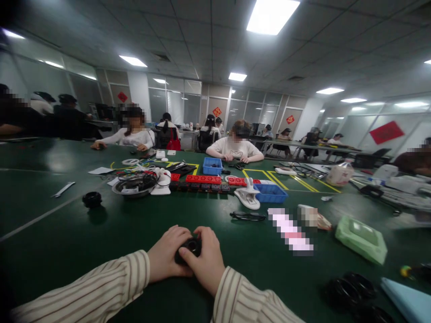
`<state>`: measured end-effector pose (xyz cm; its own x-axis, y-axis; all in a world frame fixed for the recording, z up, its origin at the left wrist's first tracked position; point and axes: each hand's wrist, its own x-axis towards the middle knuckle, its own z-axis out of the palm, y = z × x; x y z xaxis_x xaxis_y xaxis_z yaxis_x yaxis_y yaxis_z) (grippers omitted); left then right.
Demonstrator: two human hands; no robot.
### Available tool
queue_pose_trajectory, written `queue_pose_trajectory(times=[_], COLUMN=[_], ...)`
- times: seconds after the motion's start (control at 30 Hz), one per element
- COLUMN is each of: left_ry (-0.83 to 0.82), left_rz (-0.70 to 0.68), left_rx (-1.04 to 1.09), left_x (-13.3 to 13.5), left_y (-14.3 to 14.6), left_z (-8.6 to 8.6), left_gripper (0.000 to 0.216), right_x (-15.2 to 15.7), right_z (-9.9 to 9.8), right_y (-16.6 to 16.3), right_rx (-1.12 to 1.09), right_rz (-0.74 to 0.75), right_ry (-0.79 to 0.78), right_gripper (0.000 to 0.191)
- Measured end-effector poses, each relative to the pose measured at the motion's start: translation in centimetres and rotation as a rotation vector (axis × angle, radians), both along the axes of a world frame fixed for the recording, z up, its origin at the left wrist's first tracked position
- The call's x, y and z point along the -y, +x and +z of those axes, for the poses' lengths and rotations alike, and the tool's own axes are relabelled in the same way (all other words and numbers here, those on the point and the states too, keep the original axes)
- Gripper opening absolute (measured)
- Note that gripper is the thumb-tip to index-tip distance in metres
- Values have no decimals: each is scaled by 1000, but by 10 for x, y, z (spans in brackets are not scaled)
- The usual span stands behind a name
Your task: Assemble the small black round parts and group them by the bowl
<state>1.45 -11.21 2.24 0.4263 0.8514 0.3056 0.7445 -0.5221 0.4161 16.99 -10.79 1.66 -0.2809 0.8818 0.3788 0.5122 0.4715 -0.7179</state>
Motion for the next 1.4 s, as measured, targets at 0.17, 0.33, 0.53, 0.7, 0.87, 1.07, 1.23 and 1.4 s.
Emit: queue_pose_trajectory(times=[0.17,0.33,0.53,0.7,0.87,1.07,1.23,1.4], left_ry=[-81,-96,-61,-108,-91,-110,-119,-102], left_rz=[-61,-65,-18,-20,-39,-36,-44,-45], left_rx=[31,76,60,48,44,30,16,25], left_x=[-7,-14,-12,-11,-12,-12,-12,-12], left_y=[-2,-5,-7,-7,-8,-9,-9,-9], left_z=[-5,-18,-18,-13,-16,-17,-16,-18], left_gripper=[32,33,45,47,50,53,55,56], right_x=[7,9,-34,-69,-52,-43,-43,-42], right_z=[7,6,25,32,9,1,4,4], right_y=[0,2,50,133,188,207,198,196], right_rx=[75,96,5,336,595,457,498,496], right_rz=[-7,110,-306,-954,-1263,-1314,-1306,-1308], right_ry=[45,92,265,193,-104,-360,-304,-259], right_gripper=[29,35,53,70,82,100,99,97])
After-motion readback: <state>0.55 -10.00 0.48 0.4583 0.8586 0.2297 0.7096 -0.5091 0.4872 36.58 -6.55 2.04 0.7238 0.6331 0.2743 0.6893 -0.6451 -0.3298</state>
